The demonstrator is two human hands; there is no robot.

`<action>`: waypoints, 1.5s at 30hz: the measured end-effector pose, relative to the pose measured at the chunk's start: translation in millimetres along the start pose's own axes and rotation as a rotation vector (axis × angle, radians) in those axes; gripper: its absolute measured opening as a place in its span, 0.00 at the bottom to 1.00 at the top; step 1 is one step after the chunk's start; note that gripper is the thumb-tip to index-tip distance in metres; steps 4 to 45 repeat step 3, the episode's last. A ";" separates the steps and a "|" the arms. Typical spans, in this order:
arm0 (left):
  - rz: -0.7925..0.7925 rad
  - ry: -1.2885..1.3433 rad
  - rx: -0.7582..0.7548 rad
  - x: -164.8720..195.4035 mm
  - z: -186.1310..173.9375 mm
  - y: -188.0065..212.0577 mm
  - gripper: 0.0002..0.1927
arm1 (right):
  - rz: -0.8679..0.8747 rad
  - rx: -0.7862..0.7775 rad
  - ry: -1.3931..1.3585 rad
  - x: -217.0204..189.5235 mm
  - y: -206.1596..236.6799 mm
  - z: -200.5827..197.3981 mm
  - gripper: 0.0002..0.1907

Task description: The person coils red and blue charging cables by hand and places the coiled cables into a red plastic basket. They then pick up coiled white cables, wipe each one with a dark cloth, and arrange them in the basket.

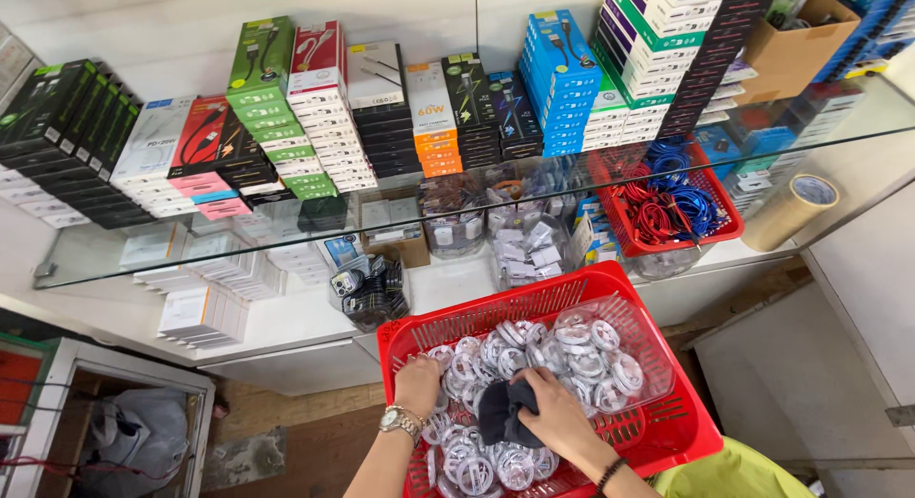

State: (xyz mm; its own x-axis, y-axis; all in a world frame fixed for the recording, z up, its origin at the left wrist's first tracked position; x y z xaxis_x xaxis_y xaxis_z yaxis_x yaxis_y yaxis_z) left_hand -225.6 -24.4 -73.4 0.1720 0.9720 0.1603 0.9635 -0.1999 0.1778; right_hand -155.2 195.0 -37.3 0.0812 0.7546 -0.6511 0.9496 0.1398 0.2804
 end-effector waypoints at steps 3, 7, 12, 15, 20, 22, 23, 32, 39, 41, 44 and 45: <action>-0.139 0.363 -0.008 -13.7 -8.0 -6.7 0.18 | 0.005 0.020 -0.030 1.4 11.2 -10.0 0.23; -0.139 0.363 -0.008 -13.7 -8.0 -6.7 0.18 | 0.005 0.020 -0.030 1.4 11.2 -10.0 0.23; -0.139 0.363 -0.008 -13.7 -8.0 -6.7 0.18 | 0.005 0.020 -0.030 1.4 11.2 -10.0 0.23; -0.139 0.363 -0.008 -13.7 -8.0 -6.7 0.18 | 0.005 0.020 -0.030 1.4 11.2 -10.0 0.23; -0.139 0.363 -0.008 -13.7 -8.0 -6.7 0.18 | 0.005 0.020 -0.030 1.4 11.2 -10.0 0.23; -0.139 0.363 -0.008 -13.7 -8.0 -6.7 0.18 | 0.005 0.020 -0.030 1.4 11.2 -10.0 0.23; -0.139 0.363 -0.008 -13.7 -8.0 -6.7 0.18 | 0.005 0.020 -0.030 1.4 11.2 -10.0 0.23; -0.139 0.363 -0.008 -13.7 -8.0 -6.7 0.18 | 0.005 0.020 -0.030 1.4 11.2 -10.0 0.23; -0.139 0.363 -0.008 -13.7 -8.0 -6.7 0.18 | 0.005 0.020 -0.030 1.4 11.2 -10.0 0.23; -0.139 0.363 -0.008 -13.7 -8.0 -6.7 0.18 | 0.005 0.020 -0.030 1.4 11.2 -10.0 0.23; -0.139 0.363 -0.008 -13.7 -8.0 -6.7 0.18 | 0.005 0.020 -0.030 1.4 11.2 -10.0 0.23; -0.139 0.363 -0.008 -13.7 -8.0 -6.7 0.18 | 0.005 0.020 -0.030 1.4 11.2 -10.0 0.23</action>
Point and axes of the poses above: each hand's wrist, its own y-axis away from the middle knuckle, its own z-axis out of the palm, x = y × z, the point moved 9 cm from there along -y, towards the middle knuckle, and after that the axes turned 1 degree about -x, right-handed, at the moved point
